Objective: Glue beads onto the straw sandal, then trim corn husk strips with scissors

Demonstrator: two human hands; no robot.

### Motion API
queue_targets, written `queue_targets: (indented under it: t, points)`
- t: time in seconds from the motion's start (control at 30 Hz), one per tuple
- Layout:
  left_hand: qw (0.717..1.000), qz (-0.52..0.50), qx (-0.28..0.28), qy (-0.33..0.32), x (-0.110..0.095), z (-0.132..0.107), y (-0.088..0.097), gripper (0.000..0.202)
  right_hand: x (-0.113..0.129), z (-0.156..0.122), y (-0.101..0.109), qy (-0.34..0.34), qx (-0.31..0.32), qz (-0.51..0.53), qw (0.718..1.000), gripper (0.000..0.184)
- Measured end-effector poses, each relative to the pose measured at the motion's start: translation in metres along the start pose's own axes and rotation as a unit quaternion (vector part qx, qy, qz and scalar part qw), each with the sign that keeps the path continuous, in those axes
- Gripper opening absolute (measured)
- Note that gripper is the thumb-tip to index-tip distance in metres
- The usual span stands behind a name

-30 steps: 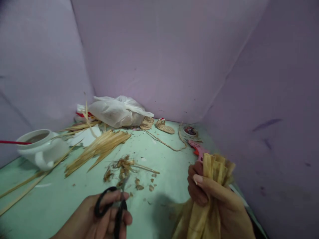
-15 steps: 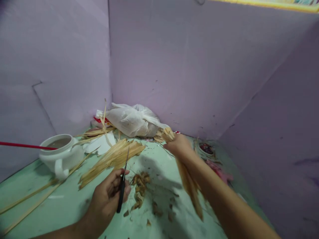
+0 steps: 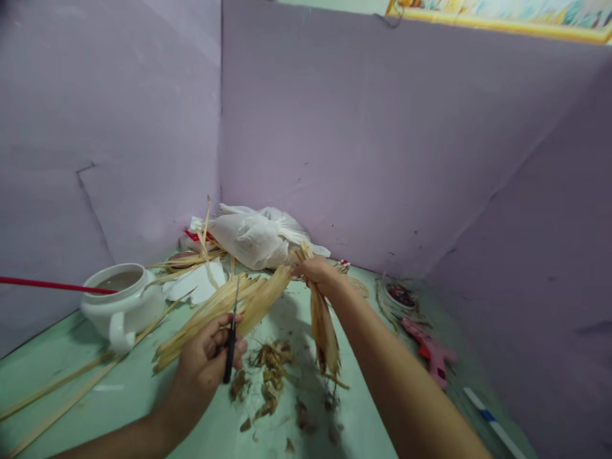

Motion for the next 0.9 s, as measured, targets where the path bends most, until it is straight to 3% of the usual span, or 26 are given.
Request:
queue_targets:
  t: [0.03,0.17,0.27,0.4,0.5,0.63,0.77,0.9]
  points:
    - [1.0,0.001,-0.016,-0.005,-0.008,0.003,0.002,0.035,0.004,-0.011,0.014,0.002,0.014,0.021,1.0,0.01]
    - [0.998,0.002,-0.059,-0.034,-0.043,0.02,-0.001,0.048,0.011,-0.067,0.066,0.032,0.057,0.075,0.995,0.024]
    - [1.0,0.007,0.019,-0.007,-0.06,0.028,-0.025,0.049,0.007,-0.108,0.081,0.049,0.092,0.093,0.99,0.028]
    - [0.986,-0.033,0.149,0.071,-0.06,0.018,-0.072,0.046,-0.01,-0.143,0.068,0.059,0.117,0.091,0.987,0.028]
    - [0.98,-0.07,0.156,0.098,-0.05,0.007,-0.09,0.046,-0.031,-0.154,0.05,0.051,0.068,0.135,0.987,0.028]
    - [0.986,-0.091,0.111,0.091,-0.041,0.006,-0.09,0.05,-0.057,-0.165,0.035,0.024,-0.031,0.186,0.982,0.027]
    - [0.987,-0.093,0.087,0.096,-0.038,0.008,-0.089,0.049,-0.061,-0.173,0.021,0.059,0.013,0.196,0.979,0.028]
    - [0.985,-0.084,0.109,0.099,-0.039,0.007,-0.091,0.046,-0.061,-0.168,0.015,0.055,-0.022,0.234,0.97,0.023]
Point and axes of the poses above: each hand's wrist, its own z-axis towards the middle knuckle, its own y-axis out of the back of the hand, x = y × z, the point moved 1 cm from there along z, towards the middle knuckle, and after that the axes turned 3 degrees about -y, right-handed, at the moved point
